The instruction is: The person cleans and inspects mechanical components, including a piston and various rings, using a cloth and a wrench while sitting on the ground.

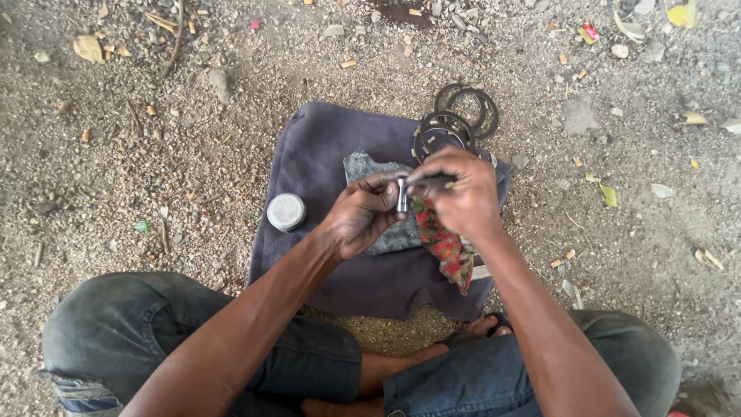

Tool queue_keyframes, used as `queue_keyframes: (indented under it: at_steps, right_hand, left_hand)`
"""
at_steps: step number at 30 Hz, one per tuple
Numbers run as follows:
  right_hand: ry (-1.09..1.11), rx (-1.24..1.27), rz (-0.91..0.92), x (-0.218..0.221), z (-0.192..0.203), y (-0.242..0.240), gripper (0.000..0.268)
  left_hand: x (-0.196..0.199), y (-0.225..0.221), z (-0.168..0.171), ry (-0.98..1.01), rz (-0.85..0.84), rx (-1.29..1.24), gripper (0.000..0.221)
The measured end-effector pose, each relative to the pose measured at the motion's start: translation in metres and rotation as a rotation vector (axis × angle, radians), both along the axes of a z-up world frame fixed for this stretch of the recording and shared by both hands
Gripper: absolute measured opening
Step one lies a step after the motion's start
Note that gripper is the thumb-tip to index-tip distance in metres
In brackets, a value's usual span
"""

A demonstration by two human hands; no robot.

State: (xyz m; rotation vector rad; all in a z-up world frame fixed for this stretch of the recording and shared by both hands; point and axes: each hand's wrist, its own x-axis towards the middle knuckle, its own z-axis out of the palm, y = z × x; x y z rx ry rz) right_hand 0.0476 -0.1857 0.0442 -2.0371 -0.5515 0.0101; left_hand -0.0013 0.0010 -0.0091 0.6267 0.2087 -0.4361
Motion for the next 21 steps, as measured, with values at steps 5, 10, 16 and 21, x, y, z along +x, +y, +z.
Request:
queue_keyframes:
  at_steps: [5,10,16,21]
  right_hand:
    - [-0.068,-0.098,-0.011,0.014,-0.006,-0.012,0.020]
    - [0.081,-0.001,-0.091,0.014,0.008,-0.018,0.016]
    - [0.076,-0.012,-0.024,0.005,0.023,-0.009,0.024]
    - [0.136,-0.101,0.020,0.008,0.013,-0.011,0.018]
  left_hand:
    - [0.001,0.004,-0.002,-0.017,-0.006,-0.024,0.033]
    - [0.004,0.008,0.005,-0.048,0.003,-0.028,0.033]
    - [0.005,0.009,0.013,-0.024,0.001,-0.050,0.036]
    - [0.006,0.007,0.011,0.002,0.019,-0.019,0.033]
